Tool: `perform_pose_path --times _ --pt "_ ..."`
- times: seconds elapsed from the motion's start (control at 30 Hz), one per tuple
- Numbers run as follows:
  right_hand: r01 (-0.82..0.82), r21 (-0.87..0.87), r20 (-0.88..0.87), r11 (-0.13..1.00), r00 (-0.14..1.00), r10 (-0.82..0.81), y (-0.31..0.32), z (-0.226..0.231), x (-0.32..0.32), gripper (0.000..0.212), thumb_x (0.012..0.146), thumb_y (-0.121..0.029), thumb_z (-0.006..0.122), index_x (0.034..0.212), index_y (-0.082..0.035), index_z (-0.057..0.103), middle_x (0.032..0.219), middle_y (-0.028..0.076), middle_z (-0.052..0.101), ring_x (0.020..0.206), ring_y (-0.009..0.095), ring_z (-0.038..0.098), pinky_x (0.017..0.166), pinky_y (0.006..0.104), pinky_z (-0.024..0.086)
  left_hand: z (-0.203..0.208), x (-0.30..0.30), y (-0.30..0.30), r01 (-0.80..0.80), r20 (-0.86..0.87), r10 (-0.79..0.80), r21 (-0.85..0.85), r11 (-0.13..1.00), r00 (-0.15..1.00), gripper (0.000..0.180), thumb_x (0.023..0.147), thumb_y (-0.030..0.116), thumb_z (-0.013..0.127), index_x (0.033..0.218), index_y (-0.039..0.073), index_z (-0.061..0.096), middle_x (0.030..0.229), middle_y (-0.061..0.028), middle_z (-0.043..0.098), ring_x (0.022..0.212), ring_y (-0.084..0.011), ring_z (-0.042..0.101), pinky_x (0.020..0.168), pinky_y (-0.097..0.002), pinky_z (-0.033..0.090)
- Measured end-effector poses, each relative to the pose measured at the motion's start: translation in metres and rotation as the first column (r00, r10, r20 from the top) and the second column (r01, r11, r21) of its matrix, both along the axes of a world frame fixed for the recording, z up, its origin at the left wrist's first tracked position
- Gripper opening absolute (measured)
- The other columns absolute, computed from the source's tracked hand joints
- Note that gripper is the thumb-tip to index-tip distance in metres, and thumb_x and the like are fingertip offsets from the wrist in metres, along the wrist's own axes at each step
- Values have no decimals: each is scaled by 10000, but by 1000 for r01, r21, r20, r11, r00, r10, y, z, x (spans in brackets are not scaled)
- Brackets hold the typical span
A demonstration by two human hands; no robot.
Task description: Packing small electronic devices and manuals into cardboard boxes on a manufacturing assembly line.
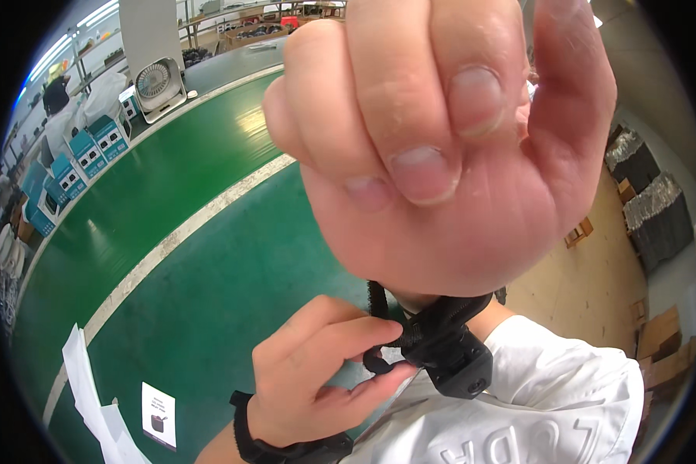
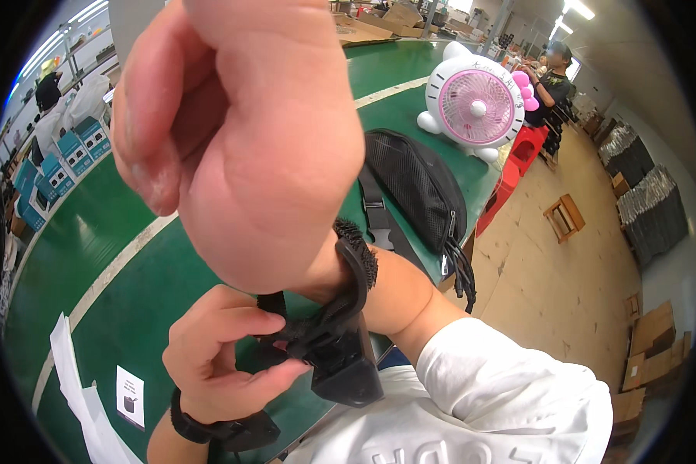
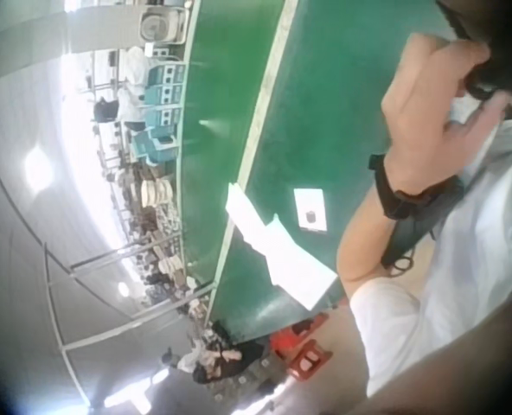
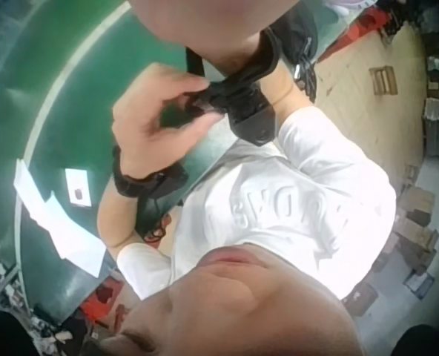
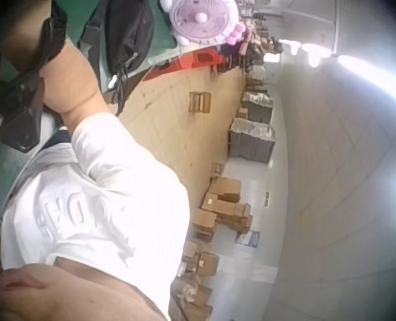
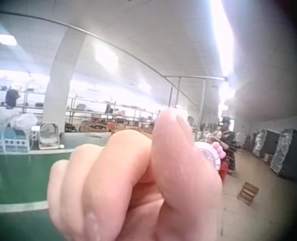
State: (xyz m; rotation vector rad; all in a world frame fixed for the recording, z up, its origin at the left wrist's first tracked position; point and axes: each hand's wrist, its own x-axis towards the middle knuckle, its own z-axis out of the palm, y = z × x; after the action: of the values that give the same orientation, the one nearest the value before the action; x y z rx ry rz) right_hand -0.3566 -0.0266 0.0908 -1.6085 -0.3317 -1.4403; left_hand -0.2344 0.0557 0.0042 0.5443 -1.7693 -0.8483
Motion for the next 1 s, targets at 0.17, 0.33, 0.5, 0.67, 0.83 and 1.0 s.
perform_pose_path --times 0.17,0.33,0.5,0.67,0.83,1.0 --pt "-4 -12 35 1000 999 5 -10 -4 16 412 973 -306 355 656 -59 450 588 4 439 528 101 370 465 236 296 -11 -1 6 -160 90 188 -255 953 978 380 578 48 846 910 10 665 814 -109 623 613 -157 590 522 -232 468" --pt "12 -20 70 1000 998 -11 12 -16 -2 409 970 -292 368 646 -56 451 577 0 436 519 95 366 458 236 290 -16 5 -2 -237 -160 225 -62 970 961 398 632 69 846 961 -8 637 916 -148 619 771 -187 625 619 -255 525" --pt "77 -43 82 996 994 -74 -7 2 -3 407 967 -279 382 635 -54 452 566 -4 433 510 89 361 450 236 285 -16 -6 -8 -81 -151 76 -27 996 986 477 679 74 827 1081 -40 597 1078 -213 597 894 -223 623 690 -279 550" --pt "102 -50 98 994 990 -96 -6 -1 -4 406 964 -266 396 624 -51 454 556 -8 430 501 84 357 443 235 279 -15 -8 -9 -49 -85 43 -69 996 995 438 638 -95 686 1069 -44 626 1088 -202 602 898 -258 643 745 -274 537" --pt "98 -39 122 994 988 -93 3 -18 14 406 961 -252 410 613 -48 455 545 -12 426 493 78 352 436 235 273 -9 0 -10 -103 79 122 -208 973 989 379 628 -108 666 996 -22 661 1032 -168 619 867 -231 643 717 -300 529" --pt "115 -35 130 993 985 -110 8 -22 16 406 957 -239 424 602 -46 456 534 -15 423 484 73 348 428 235 268 -4 6 -9 -102 128 131 -213 972 983 341 625 -103 651 952 -5 663 983 -140 628 806 -226 634 672 -293 515"
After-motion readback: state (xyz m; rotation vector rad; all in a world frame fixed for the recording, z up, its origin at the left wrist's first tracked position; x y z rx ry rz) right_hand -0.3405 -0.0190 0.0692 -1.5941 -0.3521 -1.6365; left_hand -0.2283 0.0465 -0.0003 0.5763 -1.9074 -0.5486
